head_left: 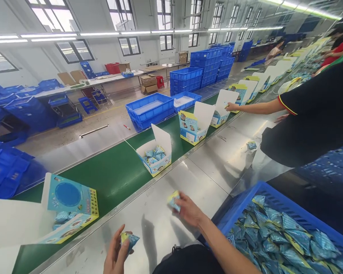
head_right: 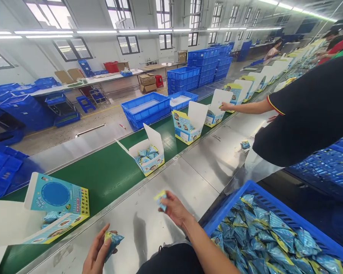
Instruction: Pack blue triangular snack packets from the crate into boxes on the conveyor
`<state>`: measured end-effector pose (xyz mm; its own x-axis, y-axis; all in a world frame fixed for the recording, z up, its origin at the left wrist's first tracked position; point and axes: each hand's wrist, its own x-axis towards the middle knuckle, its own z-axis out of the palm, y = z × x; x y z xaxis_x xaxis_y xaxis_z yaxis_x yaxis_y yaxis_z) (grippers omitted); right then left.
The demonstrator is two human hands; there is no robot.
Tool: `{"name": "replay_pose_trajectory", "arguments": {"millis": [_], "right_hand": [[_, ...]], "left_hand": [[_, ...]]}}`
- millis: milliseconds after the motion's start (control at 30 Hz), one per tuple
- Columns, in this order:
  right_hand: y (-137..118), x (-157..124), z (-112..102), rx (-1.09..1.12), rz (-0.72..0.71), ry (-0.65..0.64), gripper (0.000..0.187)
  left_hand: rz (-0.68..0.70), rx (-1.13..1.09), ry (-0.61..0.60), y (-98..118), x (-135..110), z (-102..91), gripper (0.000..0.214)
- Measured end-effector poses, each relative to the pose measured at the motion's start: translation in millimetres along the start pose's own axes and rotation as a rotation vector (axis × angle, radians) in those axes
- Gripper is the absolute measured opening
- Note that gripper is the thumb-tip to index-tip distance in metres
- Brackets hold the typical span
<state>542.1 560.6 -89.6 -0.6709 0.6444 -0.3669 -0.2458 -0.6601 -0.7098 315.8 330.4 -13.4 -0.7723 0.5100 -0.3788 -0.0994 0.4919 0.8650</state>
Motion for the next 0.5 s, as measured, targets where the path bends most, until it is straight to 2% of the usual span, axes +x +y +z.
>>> {"name": "replay_pose_trajectory", "arguments": {"millis": [67, 100, 200, 233, 333, 367, 467, 500], "right_hand": [[4, 3, 4, -0.085, 0.122, -0.118, 0.059], [5, 5, 6, -0.074, 0.154, -0.131, 0.06], [7, 8, 11, 0.135, 0.028, 0.009, 0.063], [8, 8, 13, 0.155, 0.004, 0.007, 0.063], [9, 6, 17, 0.036, 0.107, -0.198, 0.06], [9, 5, 17, 0.047, 0.119, -0.21, 0.06], [9, 3, 19, 0.186, 0.044, -0.086, 0.064], [9, 2, 20, 0.177, 0.049, -0.097, 0.064]], "left_hand": [[-0.008, -0.004, -0.017, 0, 2, -0.5, 0.114], [-0.02, -0.01, -0.019, 1, 2, -1.1, 0.116], [0.001, 0.03, 0.002, 5, 0, -1.5, 0.118], [0.027, 0.078, 0.0, 6, -2, -0.7, 0.116], [0.07, 0.162, -0.011, 13, -9, 3.1, 0.104], [0.062, 0.154, 0.018, 16, -10, 4.2, 0.101], [0.097, 0.209, 0.101, 26, -13, 5.4, 0.103], [0.121, 0.238, 0.095, 29, -14, 5.3, 0.103]]}}
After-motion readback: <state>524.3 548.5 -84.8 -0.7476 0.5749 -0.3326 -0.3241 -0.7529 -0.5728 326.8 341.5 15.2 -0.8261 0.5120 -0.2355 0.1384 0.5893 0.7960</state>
